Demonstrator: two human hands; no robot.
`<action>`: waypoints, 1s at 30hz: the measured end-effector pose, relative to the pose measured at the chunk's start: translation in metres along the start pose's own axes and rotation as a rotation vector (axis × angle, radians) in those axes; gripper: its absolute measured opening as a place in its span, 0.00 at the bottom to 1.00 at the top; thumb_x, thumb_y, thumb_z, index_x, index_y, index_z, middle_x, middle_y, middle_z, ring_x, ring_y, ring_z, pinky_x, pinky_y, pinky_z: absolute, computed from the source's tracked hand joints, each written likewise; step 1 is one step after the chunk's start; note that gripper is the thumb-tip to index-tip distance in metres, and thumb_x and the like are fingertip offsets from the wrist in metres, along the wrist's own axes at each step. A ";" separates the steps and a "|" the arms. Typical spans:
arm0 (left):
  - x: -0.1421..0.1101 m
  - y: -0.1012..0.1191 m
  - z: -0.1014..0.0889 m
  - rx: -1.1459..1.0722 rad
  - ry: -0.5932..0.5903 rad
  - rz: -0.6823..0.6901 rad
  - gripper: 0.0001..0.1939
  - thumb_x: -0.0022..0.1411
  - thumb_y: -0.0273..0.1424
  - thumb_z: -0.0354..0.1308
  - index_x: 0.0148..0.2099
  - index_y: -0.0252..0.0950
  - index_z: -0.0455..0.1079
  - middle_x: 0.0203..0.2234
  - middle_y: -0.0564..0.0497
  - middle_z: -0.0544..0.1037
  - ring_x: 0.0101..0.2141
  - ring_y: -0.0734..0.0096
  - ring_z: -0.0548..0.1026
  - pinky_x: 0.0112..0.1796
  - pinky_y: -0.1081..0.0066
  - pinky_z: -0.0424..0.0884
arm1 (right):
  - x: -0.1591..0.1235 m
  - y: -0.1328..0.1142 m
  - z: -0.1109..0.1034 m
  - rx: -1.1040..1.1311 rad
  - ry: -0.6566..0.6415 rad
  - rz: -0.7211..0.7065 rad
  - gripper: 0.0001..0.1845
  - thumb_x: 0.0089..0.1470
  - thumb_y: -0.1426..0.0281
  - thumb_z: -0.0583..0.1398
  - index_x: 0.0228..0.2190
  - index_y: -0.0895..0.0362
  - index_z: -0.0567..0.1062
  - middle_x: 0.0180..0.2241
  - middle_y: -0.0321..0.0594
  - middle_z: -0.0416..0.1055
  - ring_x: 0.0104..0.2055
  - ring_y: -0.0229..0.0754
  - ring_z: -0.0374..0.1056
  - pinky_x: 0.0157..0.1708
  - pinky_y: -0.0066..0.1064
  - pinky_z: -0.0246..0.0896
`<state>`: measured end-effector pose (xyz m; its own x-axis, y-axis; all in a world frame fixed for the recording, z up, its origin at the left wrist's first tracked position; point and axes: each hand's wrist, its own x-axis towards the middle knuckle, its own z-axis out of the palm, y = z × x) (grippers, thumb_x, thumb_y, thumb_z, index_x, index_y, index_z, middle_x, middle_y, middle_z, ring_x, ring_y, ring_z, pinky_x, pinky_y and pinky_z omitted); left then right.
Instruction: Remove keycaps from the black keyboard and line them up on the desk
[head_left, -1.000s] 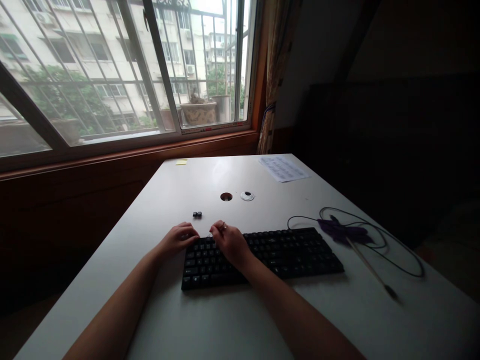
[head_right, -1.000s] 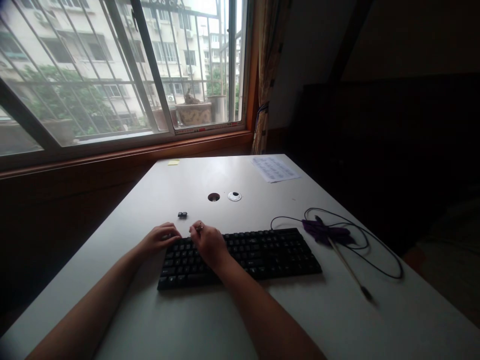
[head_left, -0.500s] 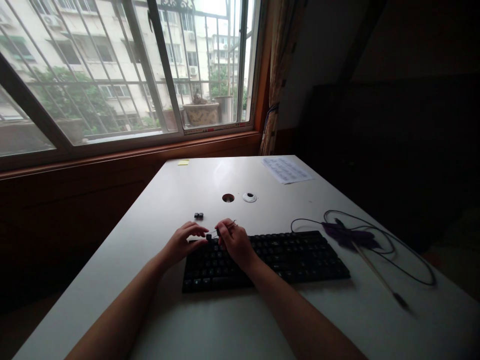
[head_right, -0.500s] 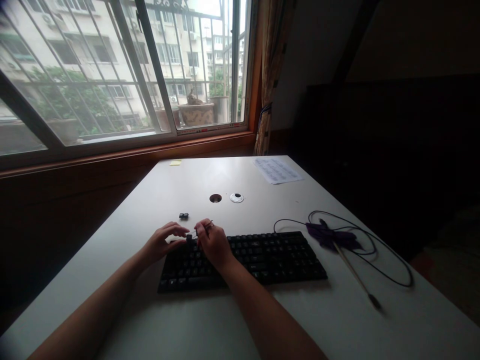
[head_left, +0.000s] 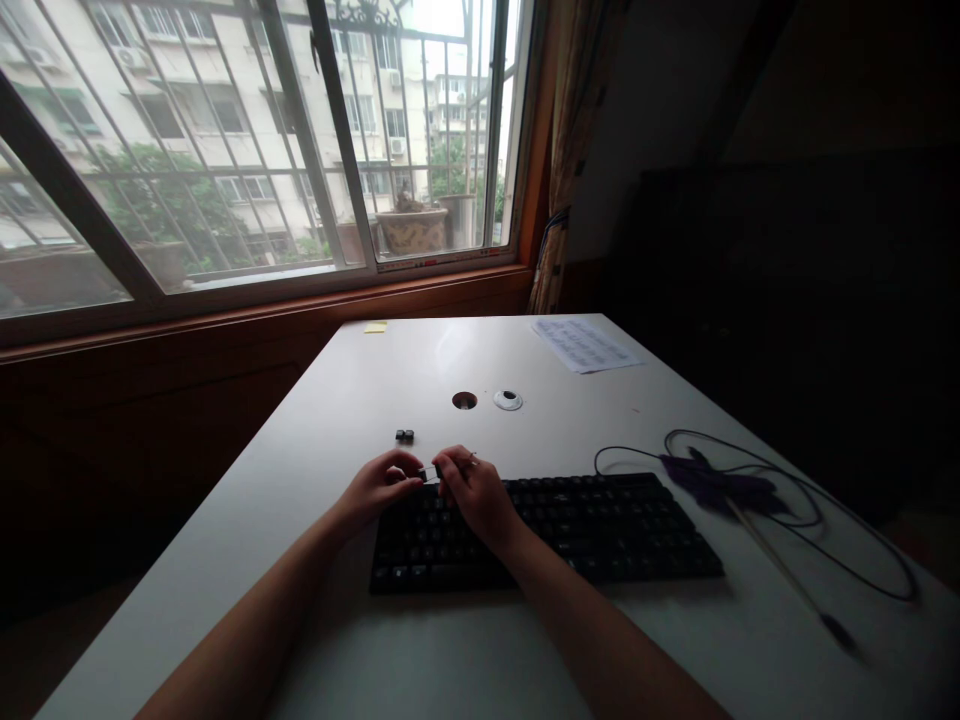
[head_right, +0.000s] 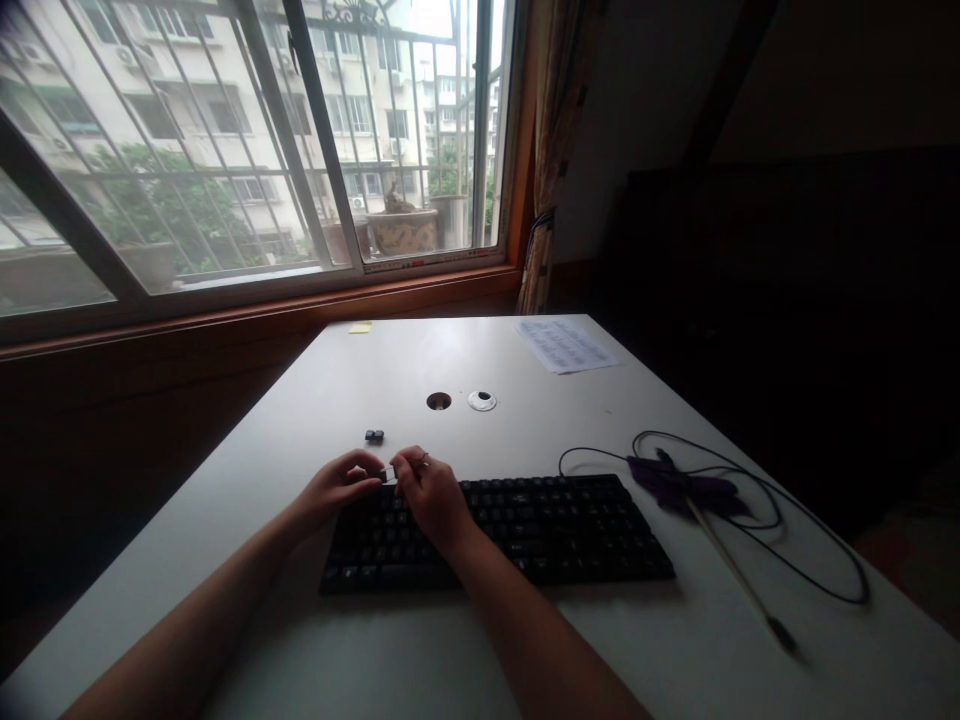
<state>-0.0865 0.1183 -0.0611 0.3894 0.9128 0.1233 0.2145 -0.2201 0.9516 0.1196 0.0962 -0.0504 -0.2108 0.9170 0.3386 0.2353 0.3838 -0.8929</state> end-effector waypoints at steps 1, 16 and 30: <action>0.000 0.000 0.000 -0.030 0.011 -0.002 0.14 0.57 0.36 0.65 0.43 0.35 0.72 0.36 0.48 0.76 0.38 0.66 0.74 0.41 0.67 0.71 | 0.000 0.000 0.000 0.005 0.002 0.008 0.14 0.65 0.60 0.51 0.36 0.53 0.72 0.20 0.31 0.70 0.19 0.35 0.66 0.24 0.25 0.61; 0.000 0.002 -0.006 -0.066 0.107 0.040 0.13 0.60 0.38 0.62 0.42 0.35 0.72 0.39 0.47 0.78 0.42 0.62 0.75 0.45 0.63 0.71 | 0.001 -0.002 -0.002 0.116 0.055 0.063 0.18 0.64 0.56 0.49 0.37 0.55 0.71 0.21 0.32 0.70 0.19 0.36 0.65 0.21 0.26 0.61; -0.003 0.006 -0.005 -0.156 0.137 0.035 0.14 0.57 0.36 0.65 0.42 0.33 0.72 0.34 0.47 0.79 0.36 0.64 0.79 0.41 0.63 0.75 | -0.005 -0.006 -0.002 -0.252 0.361 -0.218 0.11 0.64 0.70 0.50 0.35 0.53 0.71 0.38 0.43 0.65 0.44 0.46 0.62 0.48 0.41 0.59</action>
<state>-0.0913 0.1159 -0.0543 0.2660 0.9463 0.1838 0.0572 -0.2058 0.9769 0.1212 0.0892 -0.0461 0.0509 0.7744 0.6306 0.4543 0.5444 -0.7051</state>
